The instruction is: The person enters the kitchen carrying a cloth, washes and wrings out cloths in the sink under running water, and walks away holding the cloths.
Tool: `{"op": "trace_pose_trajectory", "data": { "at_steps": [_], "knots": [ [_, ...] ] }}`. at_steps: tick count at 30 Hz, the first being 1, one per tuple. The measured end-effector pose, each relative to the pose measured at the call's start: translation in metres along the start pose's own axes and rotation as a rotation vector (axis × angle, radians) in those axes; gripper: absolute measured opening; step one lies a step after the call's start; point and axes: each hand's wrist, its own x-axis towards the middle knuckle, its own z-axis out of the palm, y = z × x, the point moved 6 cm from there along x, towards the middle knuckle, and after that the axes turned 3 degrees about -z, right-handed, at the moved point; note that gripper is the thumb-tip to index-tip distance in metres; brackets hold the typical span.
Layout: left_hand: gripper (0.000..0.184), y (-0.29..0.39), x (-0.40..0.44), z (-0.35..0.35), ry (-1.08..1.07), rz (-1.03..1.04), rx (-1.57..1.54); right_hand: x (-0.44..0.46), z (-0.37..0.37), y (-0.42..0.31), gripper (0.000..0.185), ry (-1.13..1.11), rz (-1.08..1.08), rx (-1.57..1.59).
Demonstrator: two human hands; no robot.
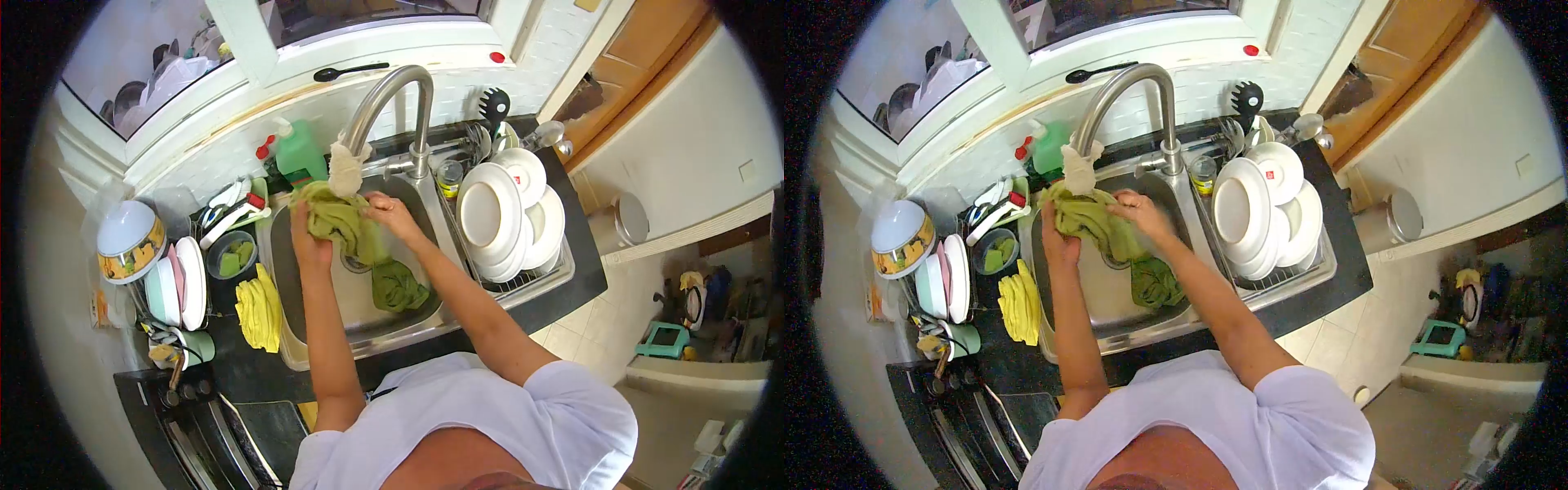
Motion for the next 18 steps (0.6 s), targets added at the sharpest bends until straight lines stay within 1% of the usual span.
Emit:
{"op": "trace_pose_trajectory", "data": {
  "at_steps": [1, 2, 3, 4, 7, 10, 13, 16, 18],
  "knots": [
    [0.037, -0.012, 0.004, -0.010, -0.007, -0.062, -0.118, -0.001, 0.009, -0.017, 0.020, 0.072, -0.057, 0.146],
    [0.038, -0.028, 0.010, -0.021, -0.016, -0.125, -0.235, -0.001, 0.023, -0.025, 0.018, 0.110, -0.057, 0.178],
    [0.043, -0.051, 0.020, -0.040, -0.003, -0.164, -0.193, -0.002, 0.038, -0.030, 0.016, 0.146, -0.057, 0.209],
    [0.043, -0.061, 0.022, -0.045, 0.026, -0.185, -0.166, -0.002, 0.050, -0.033, 0.016, 0.180, -0.055, 0.240],
    [0.043, -0.093, 0.016, -0.050, 0.120, -0.246, -0.082, -0.004, 0.071, -0.048, 0.014, 0.137, -0.191, -0.325],
    [0.043, -0.109, 0.007, -0.050, 0.215, -0.292, 0.005, -0.003, 0.057, -0.039, 0.019, 0.313, -0.491, -0.963],
    [0.042, -0.098, 0.004, -0.045, 0.072, -0.351, 0.009, 0.005, 0.001, -0.016, 0.030, 0.350, -0.201, -0.707],
    [0.040, -0.057, -0.012, -0.025, 0.095, -0.212, 0.438, 0.000, -0.040, 0.014, 0.036, 0.315, 0.020, -0.674],
    [0.038, -0.041, -0.008, -0.027, 0.055, -0.163, 0.671, -0.010, -0.042, 0.014, 0.037, 0.244, -0.100, -0.744]
  ]
}}
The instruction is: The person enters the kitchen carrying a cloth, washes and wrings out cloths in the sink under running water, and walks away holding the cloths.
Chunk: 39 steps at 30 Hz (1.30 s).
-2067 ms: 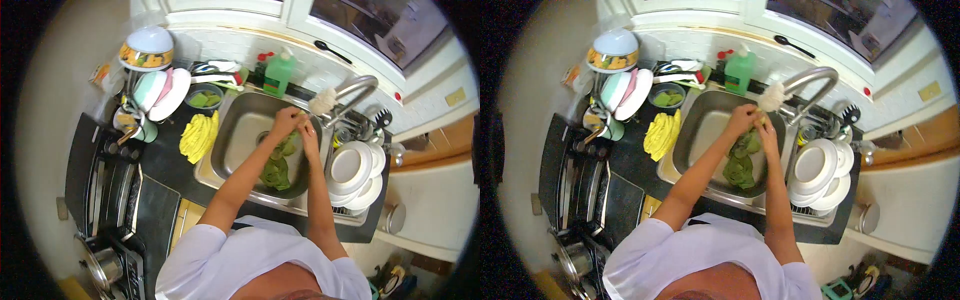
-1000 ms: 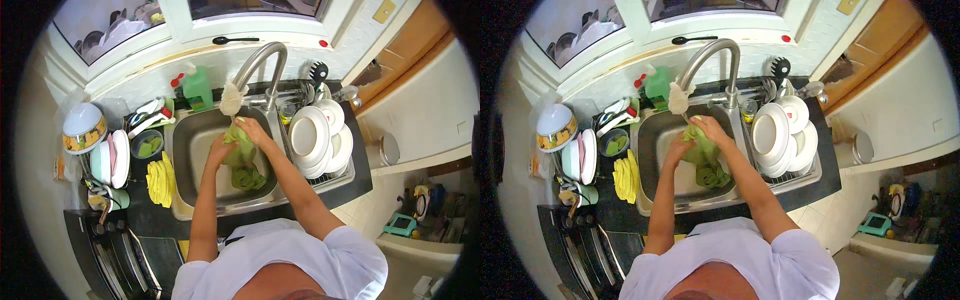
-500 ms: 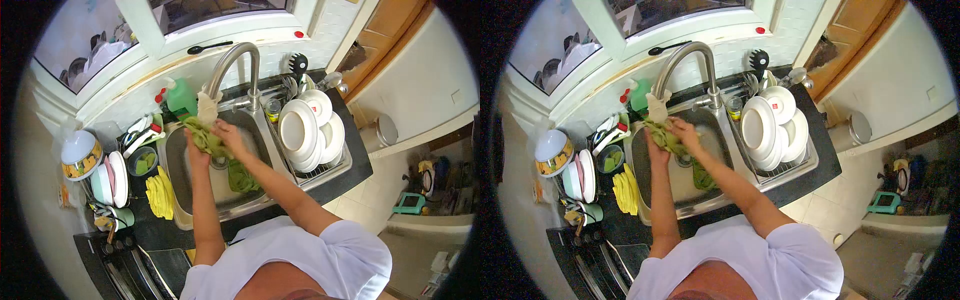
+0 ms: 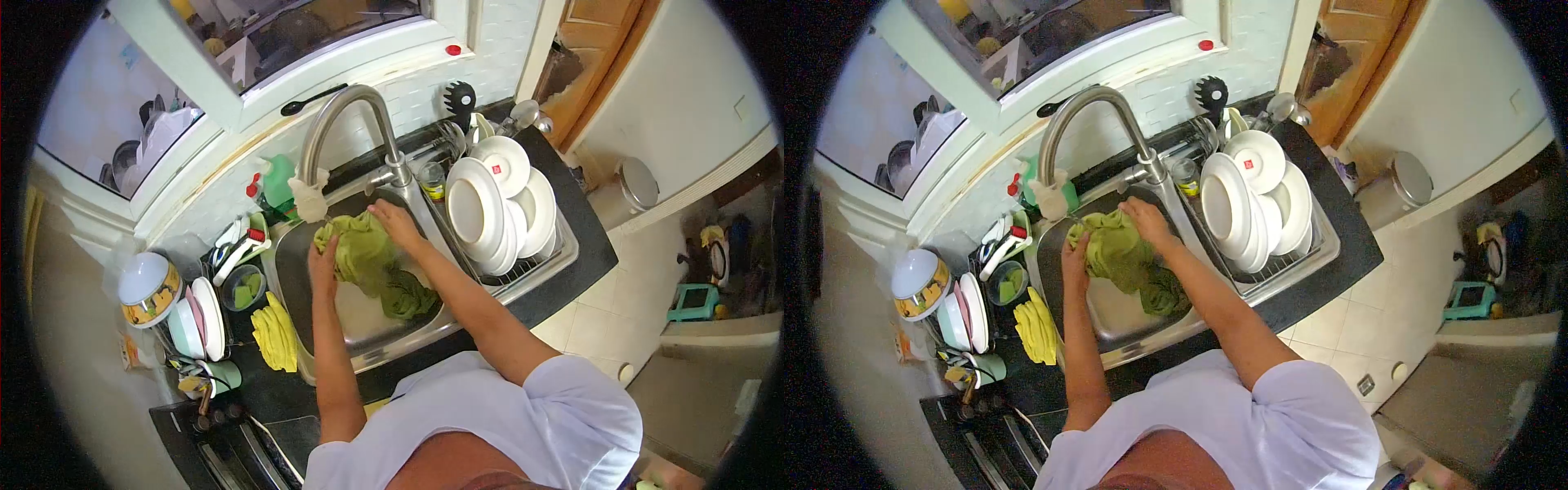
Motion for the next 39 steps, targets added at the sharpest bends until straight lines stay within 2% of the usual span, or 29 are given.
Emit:
{"op": "trace_pose_trajectory", "data": {
  "at_steps": [1, 4, 7, 8, 9, 10, 12, 13, 16, 17, 20, 23, 26, 29, 30, 31, 32, 34, 35, 37, 38, 39],
  "knots": [
    [0.038, 0.006, 0.002, -0.007, -0.002, 0.031, 0.118, -0.006, -0.004, -0.004, 0.039, -0.010, -0.069, -0.025],
    [0.035, 0.027, 0.002, -0.021, -0.027, 0.148, 0.309, -0.020, -0.003, -0.007, 0.042, -0.386, -0.036, -0.136],
    [0.035, 0.022, 0.004, -0.036, -0.002, 0.253, 0.415, -0.021, 0.005, 0.013, 0.050, -0.398, -0.034, -0.027],
    [0.035, 0.017, 0.010, -0.045, -0.004, 0.277, 0.448, -0.019, 0.008, 0.008, 0.052, -0.388, -0.037, 0.233],
    [0.035, 0.032, -0.007, -0.029, 0.097, 0.284, 0.475, -0.016, 0.002, -0.010, 0.054, -0.377, -0.041, 0.492],
    [0.036, 0.031, -0.007, -0.020, 0.049, 0.283, 0.492, -0.013, -0.007, -0.029, 0.057, -0.365, -0.044, 0.749],
    [0.038, 0.027, -0.003, -0.005, -0.049, 0.281, 0.514, -0.012, -0.016, -0.066, 0.057, -0.388, -0.044, 0.716],
    [0.045, 0.022, -0.005, 0.009, -0.149, 0.080, 0.344, -0.010, -0.014, -0.077, 0.057, -0.401, -0.046, 0.694],
    [0.053, 0.037, -0.026, 0.042, -0.271, 0.001, -0.109, 0.007, -0.004, -0.073, 0.054, -0.180, -0.050, 0.489],
    [0.064, 0.039, -0.027, 0.038, -0.333, -0.023, -0.193, 0.006, -0.002, -0.066, 0.049, -0.219, 0.041, 0.633],
    [0.069, 0.041, -0.031, 0.022, -0.203, 0.127, -0.059, 0.013, 0.006, -0.067, 0.045, -0.212, 0.106, 0.755],
    [0.077, -0.007, -0.021, 0.014, -0.369, 0.071, 0.409, 0.016, -0.006, -0.104, 0.043, -0.276, 0.051, 0.928],
    [0.070, -0.086, 0.032, -0.022, -0.332, 0.078, 0.363, 0.017, 0.019, -0.119, 0.044, -0.321, 0.182, 1.402],
    [0.055, -0.075, 0.043, -0.027, -0.288, -0.114, -0.254, 0.014, 0.023, -0.098, 0.046, -0.057, 0.232, 1.848],
    [0.051, -0.067, 0.042, -0.023, -0.268, -0.177, -0.462, 0.009, 0.018, -0.087, 0.045, -0.038, 0.324, 1.846],
    [0.050, -0.034, 0.026, -0.013, -0.155, -0.168, -0.426, 0.001, 0.003, -0.070, 0.045, -0.019, 0.416, 1.842],
    [0.054, -0.011, 0.021, -0.013, -0.186, -0.043, -0.366, -0.006, -0.011, -0.055, 0.045, 0.002, 0.507, 1.838],
    [0.061, 0.021, 0.016, -0.023, -0.240, 0.201, -0.244, -0.028, -0.005, -0.006, 0.044, -0.283, 0.516, 1.409],
    [0.060, 0.024, 0.015, -0.021, -0.258, 0.190, -0.120, -0.039, 0.003, 0.011, 0.043, -0.418, 0.517, 1.187],
    [0.059, 0.030, 0.019, -0.012, -0.291, 0.165, 0.123, -0.044, 0.000, 0.010, 0.046, -0.409, 0.508, 0.956],
    [0.058, 0.033, 0.018, -0.004, -0.369, 0.140, 0.096, -0.045, -0.002, 0.008, 0.048, -0.409, 0.498, 0.839],
    [0.058, 0.036, 0.015, 0.007, -0.446, 0.114, 0.070, -0.038, -0.006, -0.003, 0.052, -0.383, 0.406, 0.859]
  ]
}}
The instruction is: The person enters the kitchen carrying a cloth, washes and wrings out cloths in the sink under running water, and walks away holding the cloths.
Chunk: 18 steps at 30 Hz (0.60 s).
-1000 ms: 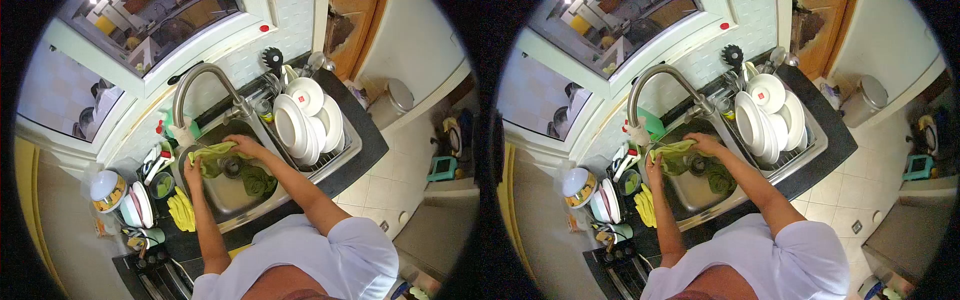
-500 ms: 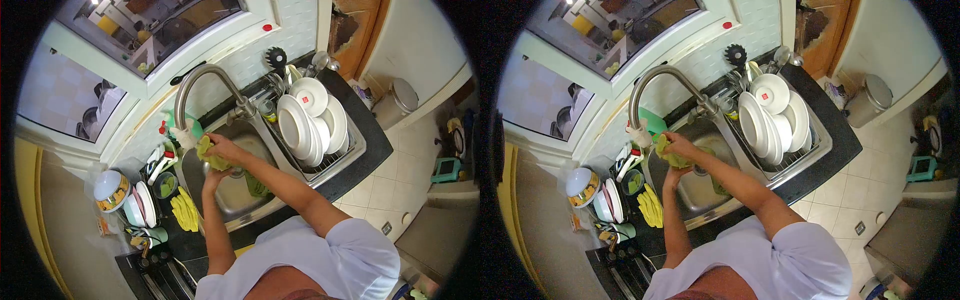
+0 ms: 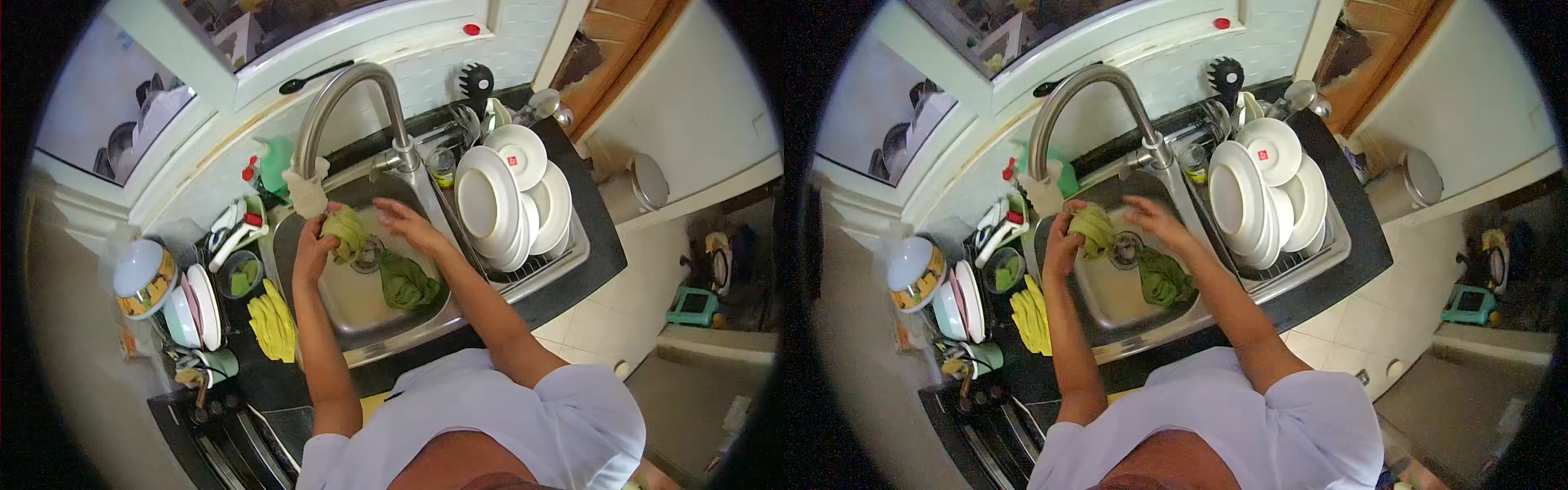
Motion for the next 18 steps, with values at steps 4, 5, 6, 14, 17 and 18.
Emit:
{"op": "trace_pose_trajectory", "data": {
  "at_steps": [4, 5, 6, 14, 17, 18],
  "knots": [
    [0.047, 0.000, 0.005, 0.016, 0.095, 0.052, -0.498, 0.023, 0.035, -0.005, 0.064, -0.130, -0.121, 0.300],
    [0.046, -0.011, 0.013, 0.011, 0.201, 0.030, -0.513, 0.028, 0.044, 0.001, 0.065, -0.177, -0.089, 0.443],
    [0.045, -0.027, 0.023, 0.003, 0.306, 0.010, -0.528, 0.027, 0.050, 0.002, 0.061, -0.136, -0.068, 0.542],
    [0.067, -0.079, 0.019, -0.027, 0.242, -0.390, 0.068, 0.017, 0.067, 0.051, 0.035, -0.047, 0.375, 0.865],
    [0.070, -0.105, 0.006, -0.023, 0.250, -0.346, -0.569, 0.008, 0.101, 0.025, 0.043, -0.163, 0.307, 1.394],
    [0.070, -0.090, 0.009, -0.007, 0.144, -0.220, -0.707, 0.003, 0.116, 0.008, 0.047, -0.203, 0.261, 1.464]
  ]
}}
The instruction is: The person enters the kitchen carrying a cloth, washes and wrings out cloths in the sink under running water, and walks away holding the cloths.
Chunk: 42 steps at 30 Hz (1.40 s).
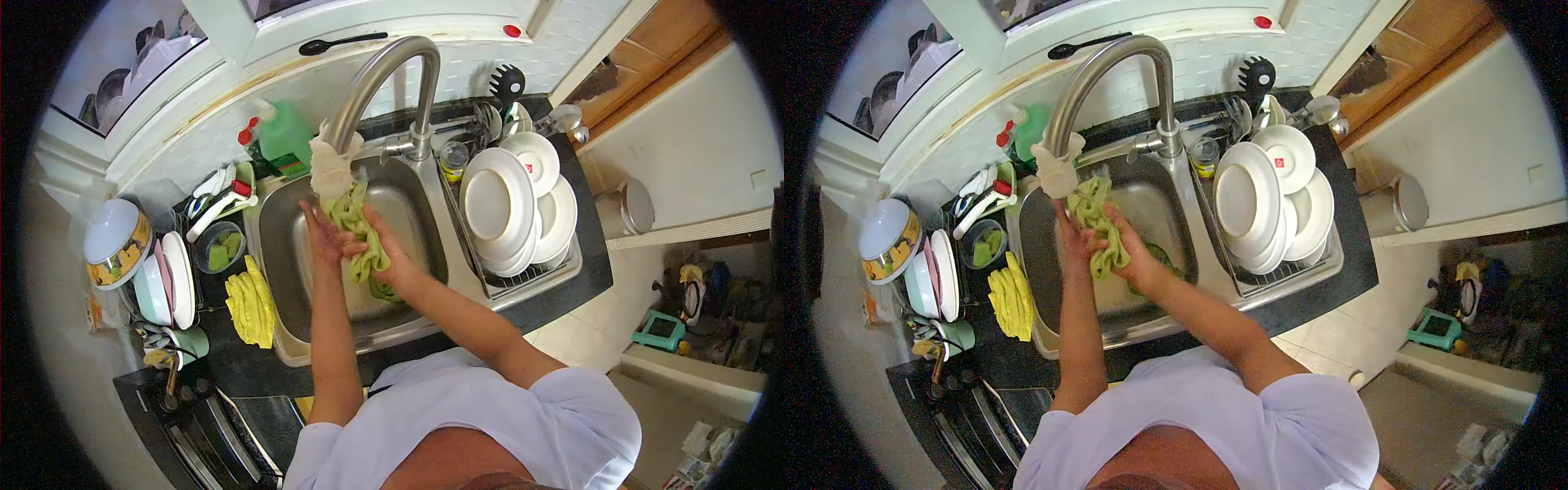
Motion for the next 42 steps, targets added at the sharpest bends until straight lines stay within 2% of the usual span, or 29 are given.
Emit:
{"op": "trace_pose_trajectory", "data": {
  "at_steps": [1, 2, 4, 6, 8, 9, 11, 14, 16, 17, 19, 22, 23, 26, 28, 29, 31, 35, 38, 41, 42],
  "knots": [
    [0.070, 0.001, -0.004, 0.023, -0.161, 0.048, -0.136, -0.002, 0.022, 0.016, 0.052, -0.066, -0.008, 0.060],
    [0.069, 0.013, -0.020, 0.094, -0.440, 0.174, -0.188, -0.004, 0.042, 0.027, 0.056, -0.132, -0.016, 0.120],
    [0.067, 0.017, -0.031, 0.120, -0.675, 0.211, -0.370, -0.008, 0.065, 0.037, 0.059, -0.130, -0.007, 0.204],
    [0.067, 0.001, -0.016, 0.061, -0.584, 0.032, -0.632, -0.011, 0.073, 0.039, 0.059, -0.071, -0.037, 0.196],
    [0.065, 0.000, -0.012, 0.041, -0.570, -0.129, -0.775, -0.014, 0.074, 0.029, 0.056, 0.041, -0.104, 0.092],
    [0.064, 0.005, -0.005, 0.041, -0.603, -0.201, -0.789, -0.013, 0.068, 0.026, 0.054, 0.039, -0.045, -0.015],
    [0.059, 0.010, 0.009, 0.040, -0.537, -0.208, -0.565, -0.010, 0.044, 0.015, 0.049, 0.036, 0.075, -0.228],
    [0.046, 0.031, 0.023, 0.041, -0.252, -0.012, 0.113, -0.011, 0.022, -0.009, 0.033, 0.248, 0.047, -0.728],
    [0.036, 0.043, 0.022, 0.054, -0.086, 0.111, 0.527, -0.006, 0.002, -0.025, 0.035, 0.346, 0.011, -1.025],
    [0.033, 0.045, 0.028, 0.050, -0.032, 0.244, 0.732, -0.002, -0.008, -0.033, 0.036, 0.391, -0.010, -1.173],
    [0.028, 0.043, 0.037, 0.046, 0.083, 0.509, 1.139, 0.013, -0.010, -0.049, 0.039, 0.325, -0.242, -1.565],
    [0.025, 0.034, 0.017, 0.071, 0.191, 0.766, 1.412, 0.015, -0.018, -0.057, 0.044, 0.333, -0.459, -2.024],
    [0.026, 0.033, 0.015, 0.075, 0.234, 0.768, 1.444, 0.015, -0.022, -0.059, 0.047, 0.358, -0.510, -2.159],
    [0.030, 0.026, 0.014, 0.074, 0.366, 0.711, 1.576, 0.021, -0.060, -0.071, 0.055, 0.265, -0.588, -1.936],
    [0.031, 0.020, 0.018, 0.065, 0.456, 0.595, 1.716, 0.012, -0.041, -0.063, 0.058, 0.288, -0.357, -1.767],
    [0.031, 0.025, 0.012, 0.074, 0.435, 0.697, 1.678, 0.007, -0.032, -0.059, 0.060, 0.295, -0.249, -1.680],
    [0.032, 0.043, -0.008, 0.100, 0.388, 0.894, 1.593, -0.001, -0.035, -0.048, 0.059, 0.202, -0.115, -1.224],
    [0.028, 0.053, -0.024, 0.128, 0.193, 1.076, 1.503, -0.016, 0.016, -0.017, 0.062, 0.049, 0.118, -0.510],
    [0.025, 0.048, -0.038, 0.141, 0.101, 1.180, 1.470, 0.014, 0.021, -0.023, 0.065, 0.020, -0.076, -0.430],
    [0.022, 0.044, -0.053, 0.145, 0.079, 1.261, 1.437, 0.039, 0.032, -0.029, 0.051, -0.351, -0.112, -0.285],
    [0.021, 0.043, -0.058, 0.145, 0.074, 1.290, 1.426, 0.050, 0.019, -0.044, 0.042, -0.295, -0.153, -0.315]
  ]
}}
